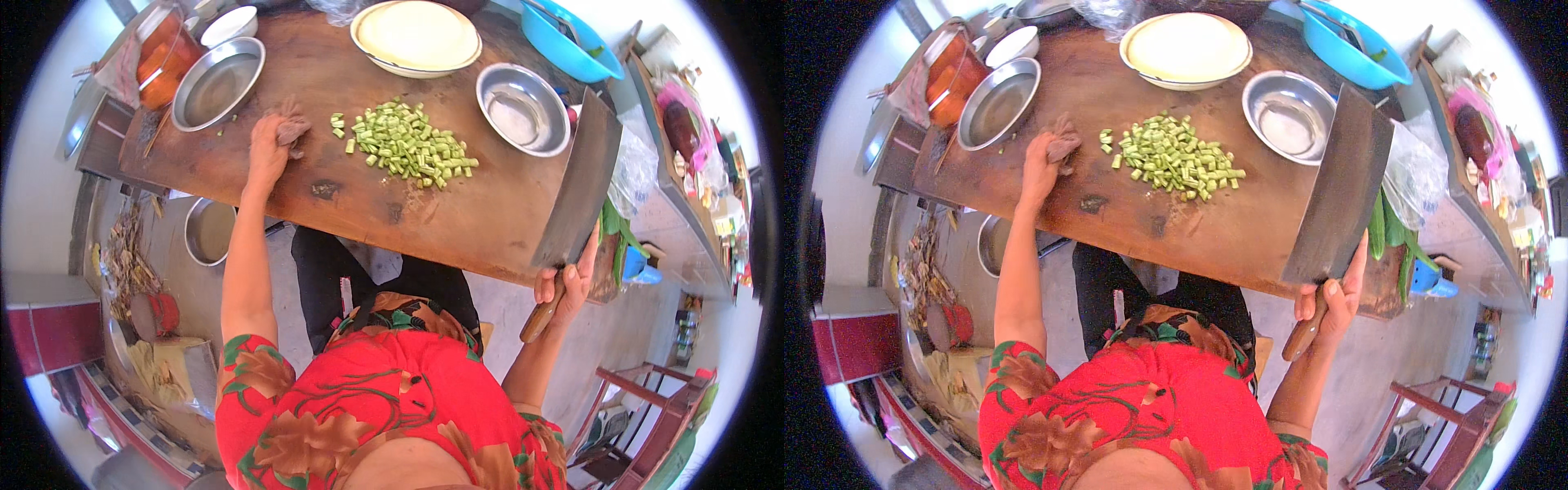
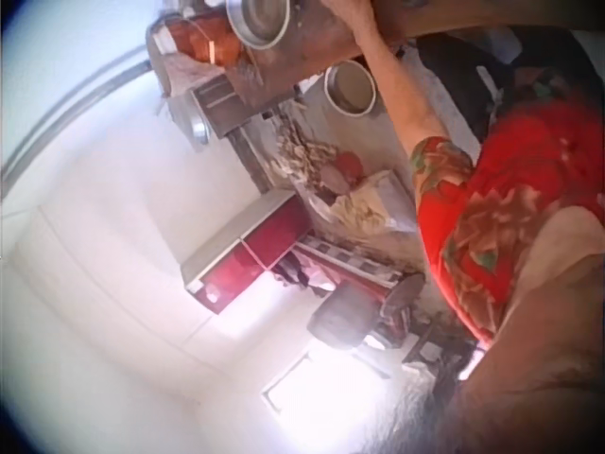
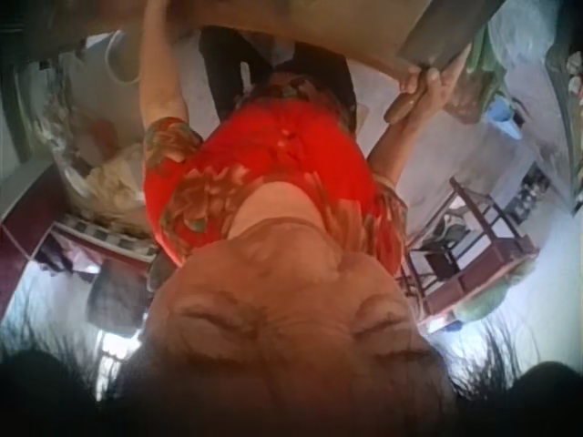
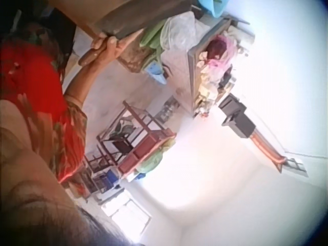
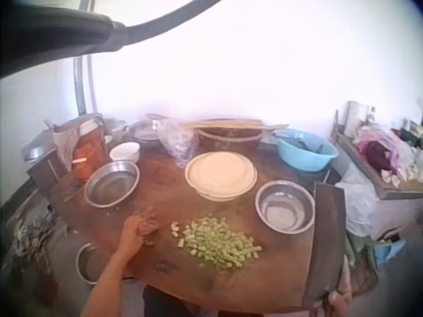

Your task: The person chops green vegetables and a tomato on a wooden cutting board using a cleaver. They transfer the chopped vegetables into a metal bowl, wipe the board with a cloth, and continue chopping the tomato into small pieces.

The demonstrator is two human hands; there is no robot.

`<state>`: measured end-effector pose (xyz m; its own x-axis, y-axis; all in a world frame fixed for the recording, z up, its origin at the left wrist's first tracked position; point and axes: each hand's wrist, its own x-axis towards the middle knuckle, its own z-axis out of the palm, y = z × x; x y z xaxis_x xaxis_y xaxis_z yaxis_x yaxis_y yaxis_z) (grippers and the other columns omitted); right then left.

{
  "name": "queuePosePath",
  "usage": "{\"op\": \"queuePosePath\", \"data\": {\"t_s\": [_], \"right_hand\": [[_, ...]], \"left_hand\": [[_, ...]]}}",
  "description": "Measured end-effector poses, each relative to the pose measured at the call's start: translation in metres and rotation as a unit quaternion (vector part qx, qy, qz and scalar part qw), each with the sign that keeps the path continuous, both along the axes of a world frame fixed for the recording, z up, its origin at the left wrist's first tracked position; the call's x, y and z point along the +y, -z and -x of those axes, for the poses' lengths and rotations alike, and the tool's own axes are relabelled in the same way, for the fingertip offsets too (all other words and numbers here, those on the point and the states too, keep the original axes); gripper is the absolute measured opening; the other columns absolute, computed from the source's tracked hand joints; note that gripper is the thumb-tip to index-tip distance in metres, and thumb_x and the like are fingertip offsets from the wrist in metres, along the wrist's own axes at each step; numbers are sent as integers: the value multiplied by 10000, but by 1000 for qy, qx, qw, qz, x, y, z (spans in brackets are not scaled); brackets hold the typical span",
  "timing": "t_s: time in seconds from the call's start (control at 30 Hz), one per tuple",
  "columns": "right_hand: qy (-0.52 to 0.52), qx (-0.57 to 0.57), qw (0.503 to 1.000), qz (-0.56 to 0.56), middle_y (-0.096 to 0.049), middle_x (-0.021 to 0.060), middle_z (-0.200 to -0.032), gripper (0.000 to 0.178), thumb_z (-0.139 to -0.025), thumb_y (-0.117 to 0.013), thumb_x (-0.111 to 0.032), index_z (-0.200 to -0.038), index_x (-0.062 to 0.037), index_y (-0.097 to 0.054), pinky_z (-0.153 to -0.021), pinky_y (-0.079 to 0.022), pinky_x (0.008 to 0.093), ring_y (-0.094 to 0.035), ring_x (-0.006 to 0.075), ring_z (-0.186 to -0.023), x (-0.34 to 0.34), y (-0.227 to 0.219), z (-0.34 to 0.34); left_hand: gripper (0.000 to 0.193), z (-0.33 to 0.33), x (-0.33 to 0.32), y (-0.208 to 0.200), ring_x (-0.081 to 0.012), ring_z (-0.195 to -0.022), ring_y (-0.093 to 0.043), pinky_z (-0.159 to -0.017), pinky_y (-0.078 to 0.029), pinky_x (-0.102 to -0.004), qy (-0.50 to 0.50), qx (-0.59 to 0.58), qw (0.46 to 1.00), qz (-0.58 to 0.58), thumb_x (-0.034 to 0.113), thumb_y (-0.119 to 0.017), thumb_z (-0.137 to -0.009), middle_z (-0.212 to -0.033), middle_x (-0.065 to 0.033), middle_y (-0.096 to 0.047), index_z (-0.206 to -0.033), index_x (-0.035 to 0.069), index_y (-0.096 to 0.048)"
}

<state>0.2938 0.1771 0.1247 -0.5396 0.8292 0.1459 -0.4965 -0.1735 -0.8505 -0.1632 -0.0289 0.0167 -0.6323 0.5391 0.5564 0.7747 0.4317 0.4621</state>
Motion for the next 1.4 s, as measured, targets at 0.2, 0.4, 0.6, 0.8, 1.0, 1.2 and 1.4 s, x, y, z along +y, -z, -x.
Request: {"op": "queuePosePath", "data": {"t_s": [0.2,0.4,0.6,0.8,1.0,1.2,1.4], "right_hand": [[37,25,999,-7,-613,162,-691,940,-834,-649,-112,-1565,-120,-58,-314,-409,265,-456,137,-361,12,-1,-10],[15,41,998,-34,-622,163,-909,907,-899,-614,-125,-1566,-162,0,-306,-400,239,-458,105,-393,20,8,-16],[16,40,999,-17,-611,175,-798,914,-864,-615,-95,-1565,-135,-30,-309,-405,251,-464,125,-376,18,12,-14],[19,36,999,-22,-603,180,-728,924,-837,-632,-105,-1561,-102,-58,-309,-402,255,-461,136,-367,19,8,-13],[41,41,998,-34,-595,167,-740,946,-858,-661,-144,-1563,-121,-31,-307,-393,240,-445,122,-361,20,2,-17],[50,60,996,-47,-574,162,-743,946,-875,-670,-148,-1564,-125,-21,-294,-386,246,-422,126,-348,28,4,-32],[59,74,995,-43,-560,158,-713,941,-879,-672,-151,-1565,-133,-28,-286,-380,250,-400,129,-332,34,11,-46]], "left_hand": [[303,-38,-37,8,-390,-1129,-515,-999,-388,-454,-17,-5,1000,2,6,-649,-785,-1127,-171,-599,-1080,39,-590],[361,-88,-42,18,-411,-1150,-483,-1023,-362,-484,-53,3,998,-28,-18,-649,-747,-1145,-182,-575,-1095,38,-574],[400,-142,-29,15,-421,-1203,-449,-1117,-283,-517,-38,-8,999,-23,-24,-628,-732,-1173,-172,-563,-1122,40,-569],[377,-196,-14,13,-450,-1212,-425,-1067,-292,-527,41,-23,999,-17,54,-671,-743,-1189,-166,-550,-1111,46,-587],[390,-235,8,12,-440,-1223,-410,-1019,-304,-539,133,-26,991,-2,61,-680,-721,-1198,-134,-539,-1101,66,-593],[419,-260,45,8,-412,-1210,-424,-976,-344,-520,281,18,959,34,84,-682,-688,-1182,-118,-532,-1098,73,-593],[388,-271,95,-8,-395,-1191,-420,-954,-353,-508,355,39,930,85,53,-622,-724,-1160,-117,-515,-1110,76,-587]]}}
